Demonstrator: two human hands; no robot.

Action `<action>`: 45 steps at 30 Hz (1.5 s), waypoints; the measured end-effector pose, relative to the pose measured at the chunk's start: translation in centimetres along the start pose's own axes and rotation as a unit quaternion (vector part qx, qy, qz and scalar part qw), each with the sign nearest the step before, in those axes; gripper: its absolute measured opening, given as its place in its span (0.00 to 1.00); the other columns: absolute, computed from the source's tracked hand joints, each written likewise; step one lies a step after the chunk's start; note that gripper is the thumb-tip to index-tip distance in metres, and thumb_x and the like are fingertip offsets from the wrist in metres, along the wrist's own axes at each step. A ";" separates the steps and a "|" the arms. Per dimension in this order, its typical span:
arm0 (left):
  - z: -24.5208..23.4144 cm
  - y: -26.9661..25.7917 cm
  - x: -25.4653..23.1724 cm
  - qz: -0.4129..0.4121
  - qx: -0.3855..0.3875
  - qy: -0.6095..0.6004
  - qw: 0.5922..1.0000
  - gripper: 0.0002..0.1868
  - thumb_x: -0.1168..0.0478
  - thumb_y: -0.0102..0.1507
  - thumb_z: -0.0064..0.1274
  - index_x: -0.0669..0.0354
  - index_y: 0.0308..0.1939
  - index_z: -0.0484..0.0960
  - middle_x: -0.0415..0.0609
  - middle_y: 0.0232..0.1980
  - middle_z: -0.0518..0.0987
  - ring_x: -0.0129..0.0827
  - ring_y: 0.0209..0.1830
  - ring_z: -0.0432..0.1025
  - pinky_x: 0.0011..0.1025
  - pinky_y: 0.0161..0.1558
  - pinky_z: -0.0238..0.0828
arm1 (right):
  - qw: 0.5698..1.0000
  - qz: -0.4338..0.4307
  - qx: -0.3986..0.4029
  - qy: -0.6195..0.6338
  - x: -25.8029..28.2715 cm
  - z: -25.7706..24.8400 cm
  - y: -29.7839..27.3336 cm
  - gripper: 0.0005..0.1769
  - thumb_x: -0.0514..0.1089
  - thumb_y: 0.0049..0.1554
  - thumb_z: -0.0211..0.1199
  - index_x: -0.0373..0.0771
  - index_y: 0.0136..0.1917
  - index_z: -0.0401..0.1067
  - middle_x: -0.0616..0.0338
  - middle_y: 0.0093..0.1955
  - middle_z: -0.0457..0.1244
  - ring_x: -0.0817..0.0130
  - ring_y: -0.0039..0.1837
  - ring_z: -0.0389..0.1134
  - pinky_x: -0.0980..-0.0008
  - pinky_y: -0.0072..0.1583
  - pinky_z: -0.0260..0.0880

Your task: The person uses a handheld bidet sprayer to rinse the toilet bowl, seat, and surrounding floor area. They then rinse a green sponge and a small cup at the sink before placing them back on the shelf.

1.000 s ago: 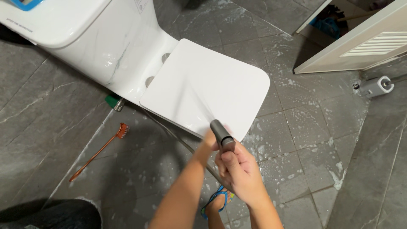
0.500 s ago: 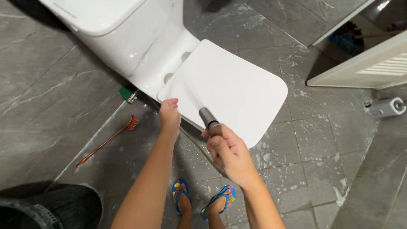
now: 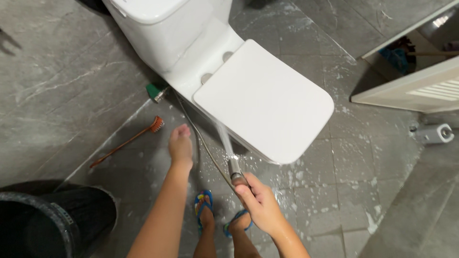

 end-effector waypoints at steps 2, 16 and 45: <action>-1.7 -1.7 0.9 -0.054 -0.010 0.019 0.998 0.15 0.61 0.70 0.45 0.64 0.57 0.79 0.54 0.58 0.79 0.38 0.59 0.72 0.34 0.60 0.66 | 0.999 0.009 -0.021 -0.027 -2.0 -1.0 -1.9 0.14 0.49 0.63 0.59 0.38 0.55 0.73 0.71 0.34 0.57 0.82 0.36 0.55 0.78 0.37 0.56; 0.2 -9.8 -0.1 -0.058 0.085 -0.005 0.995 0.19 0.71 0.66 0.35 0.66 0.56 0.78 0.55 0.58 0.81 0.38 0.60 0.76 0.31 0.60 0.71 | 0.984 0.055 -0.134 -0.101 -3.6 -7.7 -7.7 0.15 0.50 0.61 0.59 0.37 0.54 0.74 0.69 0.31 0.57 0.80 0.33 0.54 0.75 0.36 0.55; -0.3 -13.8 -25.6 0.166 0.133 -0.102 0.972 0.12 0.61 0.68 0.49 0.63 0.52 0.82 0.47 0.51 0.82 0.32 0.53 0.75 0.32 0.58 0.70 | 0.946 -0.257 0.029 0.196 25.4 1.0 -2.4 0.23 0.57 0.66 0.51 0.34 0.58 0.65 0.67 0.33 0.53 0.80 0.29 0.49 0.78 0.31 0.46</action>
Point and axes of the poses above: each hand's wrist, its own y-axis towards the middle knuckle, its own z-axis out of the palm, x = y × z, the point moved 6 cm from there along y, towards the middle knuckle
